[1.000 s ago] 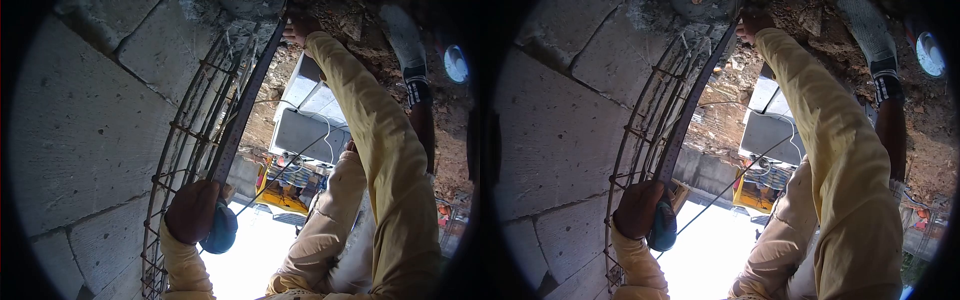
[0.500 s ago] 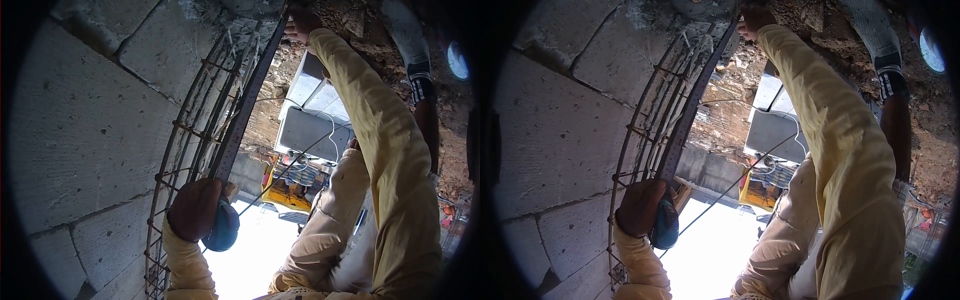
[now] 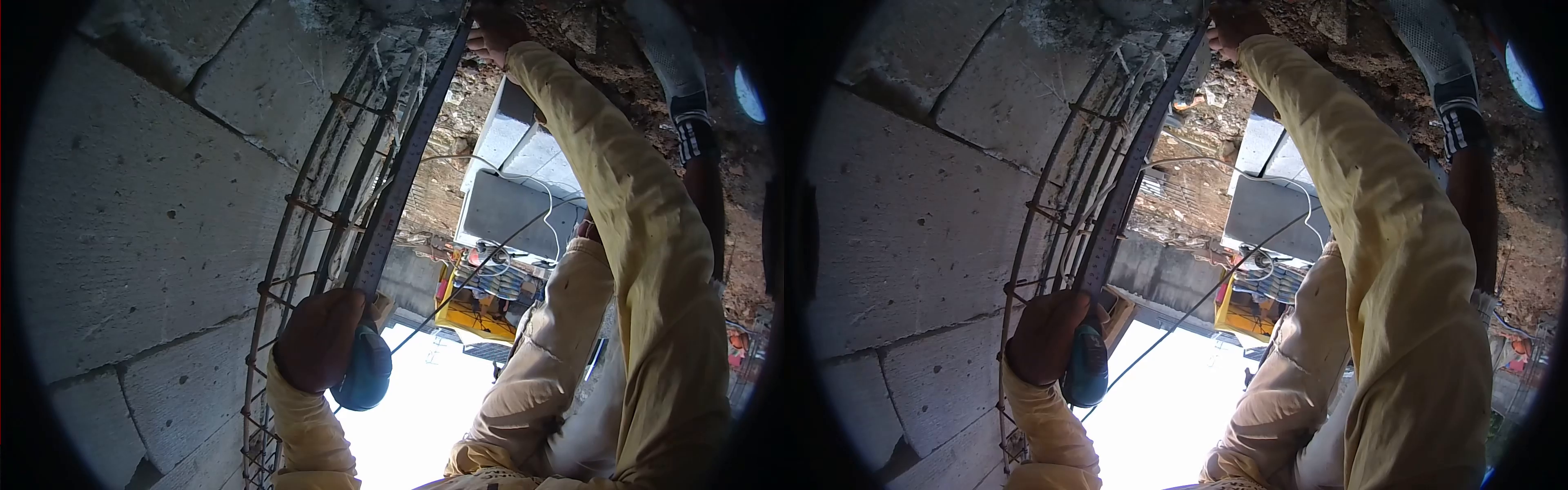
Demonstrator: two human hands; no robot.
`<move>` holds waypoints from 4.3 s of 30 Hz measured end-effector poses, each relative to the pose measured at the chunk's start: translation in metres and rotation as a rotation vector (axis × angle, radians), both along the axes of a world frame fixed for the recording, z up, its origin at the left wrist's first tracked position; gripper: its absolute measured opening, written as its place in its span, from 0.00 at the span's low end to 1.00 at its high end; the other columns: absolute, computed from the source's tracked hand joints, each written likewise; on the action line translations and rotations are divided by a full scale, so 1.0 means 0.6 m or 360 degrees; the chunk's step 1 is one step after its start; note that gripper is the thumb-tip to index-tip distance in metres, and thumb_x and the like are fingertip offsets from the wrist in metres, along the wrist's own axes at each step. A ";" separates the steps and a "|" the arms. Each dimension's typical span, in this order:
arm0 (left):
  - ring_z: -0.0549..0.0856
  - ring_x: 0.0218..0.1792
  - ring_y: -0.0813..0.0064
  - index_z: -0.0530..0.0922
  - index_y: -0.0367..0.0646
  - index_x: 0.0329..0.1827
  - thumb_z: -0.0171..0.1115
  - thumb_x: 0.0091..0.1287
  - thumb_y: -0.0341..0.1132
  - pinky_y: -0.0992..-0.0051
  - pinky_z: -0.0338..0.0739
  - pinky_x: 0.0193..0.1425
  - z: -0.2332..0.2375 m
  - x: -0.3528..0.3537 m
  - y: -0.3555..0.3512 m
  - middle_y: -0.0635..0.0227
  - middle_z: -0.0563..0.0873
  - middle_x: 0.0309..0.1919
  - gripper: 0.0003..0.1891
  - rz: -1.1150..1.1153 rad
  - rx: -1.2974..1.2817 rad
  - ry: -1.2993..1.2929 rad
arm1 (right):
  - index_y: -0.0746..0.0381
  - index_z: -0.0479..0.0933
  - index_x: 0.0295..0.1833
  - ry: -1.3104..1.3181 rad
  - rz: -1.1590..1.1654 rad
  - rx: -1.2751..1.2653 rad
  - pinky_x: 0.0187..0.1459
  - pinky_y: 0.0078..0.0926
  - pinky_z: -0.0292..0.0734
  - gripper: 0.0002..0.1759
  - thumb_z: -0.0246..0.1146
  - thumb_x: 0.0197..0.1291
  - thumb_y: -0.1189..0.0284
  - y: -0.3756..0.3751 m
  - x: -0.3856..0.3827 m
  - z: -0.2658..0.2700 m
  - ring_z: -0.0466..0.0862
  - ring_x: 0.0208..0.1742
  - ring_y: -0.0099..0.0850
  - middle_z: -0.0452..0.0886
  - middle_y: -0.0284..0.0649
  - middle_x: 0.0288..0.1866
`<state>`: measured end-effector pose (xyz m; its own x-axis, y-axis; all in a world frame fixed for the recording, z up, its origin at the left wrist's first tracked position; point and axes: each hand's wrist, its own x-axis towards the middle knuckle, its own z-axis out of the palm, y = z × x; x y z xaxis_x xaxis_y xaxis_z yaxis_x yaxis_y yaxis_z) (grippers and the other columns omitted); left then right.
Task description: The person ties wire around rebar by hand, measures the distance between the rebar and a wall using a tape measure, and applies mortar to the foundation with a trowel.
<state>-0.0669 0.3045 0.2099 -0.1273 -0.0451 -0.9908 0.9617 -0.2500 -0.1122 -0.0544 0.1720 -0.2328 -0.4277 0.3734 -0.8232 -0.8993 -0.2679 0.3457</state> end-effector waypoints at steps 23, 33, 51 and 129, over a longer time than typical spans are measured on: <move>0.80 0.21 0.78 0.78 0.35 0.30 0.43 0.68 0.42 0.77 0.74 0.28 -0.002 0.026 -0.009 0.66 0.81 0.20 0.20 0.0394 0.0243 0.0651 | 0.60 0.66 0.50 -0.0104 0.0202 0.0138 0.36 0.31 0.78 0.16 0.48 0.67 0.59 -0.007 0.003 0.001 0.80 0.36 0.33 0.78 0.46 0.38; 0.80 0.23 0.77 0.79 0.36 0.29 0.43 0.65 0.40 0.76 0.73 0.30 -0.014 0.065 -0.012 0.65 0.81 0.20 0.19 0.0441 0.0265 0.0727 | 0.63 0.71 0.54 -0.0359 0.0162 0.0097 0.34 0.26 0.76 0.19 0.51 0.64 0.62 -0.011 -0.018 0.010 0.81 0.35 0.32 0.80 0.48 0.38; 0.79 0.22 0.77 0.78 0.35 0.28 0.42 0.66 0.39 0.76 0.73 0.29 0.000 0.031 -0.011 0.66 0.82 0.20 0.19 0.0384 0.0260 0.0657 | 0.64 0.71 0.40 -0.0167 0.0097 0.0077 0.18 0.24 0.63 0.10 0.49 0.61 0.70 0.002 0.023 0.029 0.70 0.20 0.25 0.72 0.38 0.26; 0.83 0.31 0.60 0.71 0.33 0.42 0.54 0.61 0.25 0.69 0.79 0.34 0.002 0.009 0.011 0.53 0.81 0.32 0.08 -0.0532 -0.0127 -0.0101 | 0.56 0.63 0.63 -0.0073 0.0239 0.0025 0.56 0.46 0.73 0.24 0.53 0.59 0.76 0.010 0.064 0.077 0.76 0.54 0.47 0.73 0.46 0.57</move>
<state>-0.0616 0.3110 0.2112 -0.0867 -0.0889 -0.9923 0.8295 -0.5581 -0.0225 -0.0158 0.1778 -0.1867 -0.4418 0.3209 -0.8378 -0.8635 -0.4054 0.3000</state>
